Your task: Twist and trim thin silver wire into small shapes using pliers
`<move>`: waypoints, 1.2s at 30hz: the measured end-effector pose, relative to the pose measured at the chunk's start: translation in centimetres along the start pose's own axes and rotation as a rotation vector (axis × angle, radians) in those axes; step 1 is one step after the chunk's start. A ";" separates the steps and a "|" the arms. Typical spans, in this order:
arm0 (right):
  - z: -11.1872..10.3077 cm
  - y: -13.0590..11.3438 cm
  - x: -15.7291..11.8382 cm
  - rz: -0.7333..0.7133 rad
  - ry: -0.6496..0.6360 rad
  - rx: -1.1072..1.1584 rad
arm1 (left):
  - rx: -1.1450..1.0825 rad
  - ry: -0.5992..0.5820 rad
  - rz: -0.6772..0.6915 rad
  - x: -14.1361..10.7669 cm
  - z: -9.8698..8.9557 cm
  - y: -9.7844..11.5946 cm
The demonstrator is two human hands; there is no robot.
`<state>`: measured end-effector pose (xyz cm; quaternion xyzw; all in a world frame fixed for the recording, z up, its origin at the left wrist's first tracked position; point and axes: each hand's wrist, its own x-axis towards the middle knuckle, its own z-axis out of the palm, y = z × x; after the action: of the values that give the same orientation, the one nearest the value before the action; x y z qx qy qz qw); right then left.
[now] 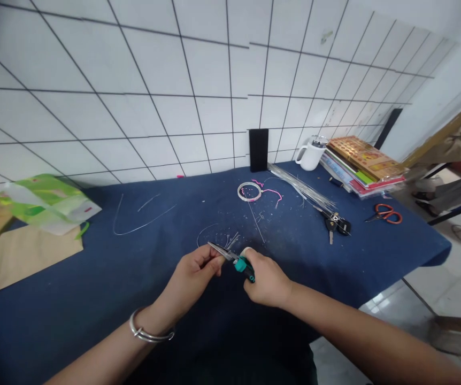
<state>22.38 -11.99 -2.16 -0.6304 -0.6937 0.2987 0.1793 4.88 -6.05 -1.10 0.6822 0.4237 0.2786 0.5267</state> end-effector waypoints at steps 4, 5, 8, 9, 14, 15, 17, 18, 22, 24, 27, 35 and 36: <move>-1.2 -0.1 0.6 0.068 -0.150 0.150 | -0.067 0.002 -0.042 0.6 0.0 -0.7; -1.5 -0.1 0.7 0.078 -0.188 0.206 | -0.089 -0.012 -0.060 0.7 0.0 -0.8; -2.2 0.0 0.8 0.114 -0.303 0.367 | -0.172 -0.056 -0.131 0.9 0.0 -0.8; -2.4 0.0 0.8 0.126 -0.327 0.403 | -0.203 -0.069 -0.155 0.9 0.0 -0.8; -3.0 -0.1 0.9 0.147 -0.374 0.510 | -0.340 -0.121 -0.216 0.8 0.1 -0.6; -3.1 -0.2 0.9 0.145 -0.381 0.529 | -0.353 -0.126 -0.218 0.7 0.2 -0.6; -3.1 -0.3 0.9 0.141 -0.385 0.551 | -0.364 -0.125 -0.210 0.6 0.2 -0.5; -3.1 -0.4 0.9 0.139 -0.379 0.550 | -0.364 -0.120 -0.202 0.6 0.2 -0.5; -3.0 -0.4 0.7 0.121 -0.340 0.477 | -0.333 -0.102 -0.166 0.4 0.4 -0.3; -3.0 -0.5 0.7 0.106 -0.318 0.420 | -0.315 -0.099 -0.145 0.3 0.5 -0.2; -3.2 -0.7 0.6 0.085 -0.281 0.330 | -0.300 -0.091 -0.112 0.2 0.6 0.0; -3.5 -0.7 0.7 0.075 -0.260 0.212 | -0.138 -0.073 -0.082 0.2 0.2 0.1; -3.5 -0.7 0.7 0.071 -0.248 0.195 | -0.109 -0.060 -0.076 0.3 0.2 0.1</move>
<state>23.95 -10.68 0.84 -0.5922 -0.6557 0.4463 0.1419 5.18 -5.90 -1.06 0.6440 0.4174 0.2609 0.5857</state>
